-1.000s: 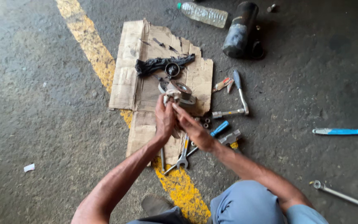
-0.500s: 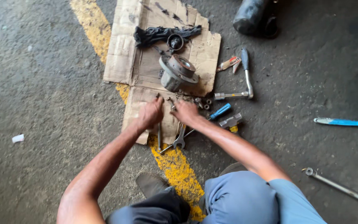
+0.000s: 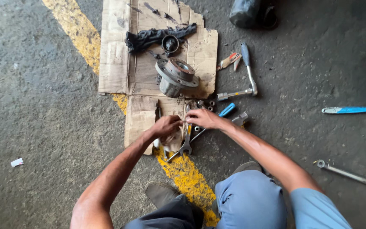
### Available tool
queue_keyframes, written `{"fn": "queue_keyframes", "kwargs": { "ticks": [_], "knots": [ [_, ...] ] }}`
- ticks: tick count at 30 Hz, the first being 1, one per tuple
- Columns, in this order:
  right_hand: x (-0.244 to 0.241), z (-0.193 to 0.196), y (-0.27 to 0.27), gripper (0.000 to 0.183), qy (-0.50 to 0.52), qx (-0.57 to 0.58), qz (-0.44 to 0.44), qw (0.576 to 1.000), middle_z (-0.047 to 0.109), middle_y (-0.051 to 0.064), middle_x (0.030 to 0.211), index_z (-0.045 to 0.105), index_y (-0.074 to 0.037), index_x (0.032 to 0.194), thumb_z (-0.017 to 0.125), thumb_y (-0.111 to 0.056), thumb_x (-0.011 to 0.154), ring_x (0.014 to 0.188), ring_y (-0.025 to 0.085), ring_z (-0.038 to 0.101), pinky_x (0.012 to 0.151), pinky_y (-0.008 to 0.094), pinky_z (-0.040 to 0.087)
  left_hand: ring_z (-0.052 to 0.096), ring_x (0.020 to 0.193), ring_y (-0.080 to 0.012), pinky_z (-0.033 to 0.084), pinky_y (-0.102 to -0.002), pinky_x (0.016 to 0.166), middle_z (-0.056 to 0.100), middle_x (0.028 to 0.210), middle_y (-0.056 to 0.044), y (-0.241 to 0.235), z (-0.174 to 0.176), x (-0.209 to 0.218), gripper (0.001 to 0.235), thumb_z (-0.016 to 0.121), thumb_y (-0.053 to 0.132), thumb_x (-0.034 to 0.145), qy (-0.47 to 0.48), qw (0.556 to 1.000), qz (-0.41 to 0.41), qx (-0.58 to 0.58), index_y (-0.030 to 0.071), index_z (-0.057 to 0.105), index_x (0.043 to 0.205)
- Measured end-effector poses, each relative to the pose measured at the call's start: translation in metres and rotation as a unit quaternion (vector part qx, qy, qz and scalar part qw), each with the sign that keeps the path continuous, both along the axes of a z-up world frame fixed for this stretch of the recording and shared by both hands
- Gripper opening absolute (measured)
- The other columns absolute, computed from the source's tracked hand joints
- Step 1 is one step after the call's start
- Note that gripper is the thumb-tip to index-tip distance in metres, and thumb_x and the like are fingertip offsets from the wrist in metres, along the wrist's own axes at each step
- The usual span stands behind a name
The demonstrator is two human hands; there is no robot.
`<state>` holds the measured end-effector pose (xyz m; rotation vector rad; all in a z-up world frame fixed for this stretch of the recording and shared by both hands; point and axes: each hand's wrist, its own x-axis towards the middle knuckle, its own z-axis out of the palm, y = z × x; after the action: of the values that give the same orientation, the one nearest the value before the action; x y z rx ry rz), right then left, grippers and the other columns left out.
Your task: The person sits on the floor and uses a hammer and punch to disassemble a wheel hub assembly. They then clean a small metal component in a bowl of liquid and place the hub into a tire.
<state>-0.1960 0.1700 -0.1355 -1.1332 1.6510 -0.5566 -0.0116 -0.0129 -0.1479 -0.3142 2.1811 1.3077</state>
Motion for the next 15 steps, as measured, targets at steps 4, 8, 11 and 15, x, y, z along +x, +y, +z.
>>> {"fn": "queue_keyframes", "kwargs": {
  "ticks": [4,8,11,15],
  "knots": [
    [0.003,0.023,0.037,0.025,0.169,-0.24,0.089,0.952,0.065,0.013,0.111,0.06,-0.006,0.121,0.058,-0.022,0.102,0.104,0.025,0.067,0.094,0.037,0.058,0.059,0.079,-0.0154,0.053,-0.033,0.077,0.064,0.09,-0.009,0.019,0.025,-0.004,0.046,0.047,0.038,0.108,-0.045,0.946,0.145,0.286,0.001,0.073,0.112],
    [0.008,0.042,0.05,0.03,0.259,-0.328,0.081,0.905,0.062,0.013,0.117,0.056,-0.005,0.123,0.06,-0.018,0.097,0.108,0.027,0.065,0.098,0.038,0.059,0.061,0.079,-0.0179,0.051,-0.036,0.075,0.067,0.092,-0.007,0.025,0.051,-0.011,0.042,0.047,0.038,0.105,-0.098,0.93,0.152,0.32,0.004,0.068,0.116],
    [0.005,0.053,0.048,0.029,0.148,-0.139,-0.025,0.979,0.064,0.01,0.112,0.058,-0.008,0.117,0.068,-0.02,0.093,0.106,0.024,0.065,0.092,0.04,0.057,0.067,0.086,-0.0135,0.055,-0.035,0.081,0.07,0.096,-0.003,0.027,0.055,-0.021,0.037,0.05,0.038,0.1,-0.04,0.961,0.135,0.238,0.008,0.064,0.118],
    [0.0,0.054,0.05,0.026,-0.03,0.034,-0.126,0.991,0.067,0.011,0.103,0.062,-0.013,0.117,0.07,-0.024,0.095,0.092,0.026,0.066,0.084,0.044,0.057,0.064,0.073,-0.0201,0.056,-0.039,0.071,0.068,0.089,-0.009,0.039,0.043,-0.021,0.036,0.054,0.038,0.098,-0.099,0.945,0.164,0.264,0.007,0.062,0.113]
  ]
}}
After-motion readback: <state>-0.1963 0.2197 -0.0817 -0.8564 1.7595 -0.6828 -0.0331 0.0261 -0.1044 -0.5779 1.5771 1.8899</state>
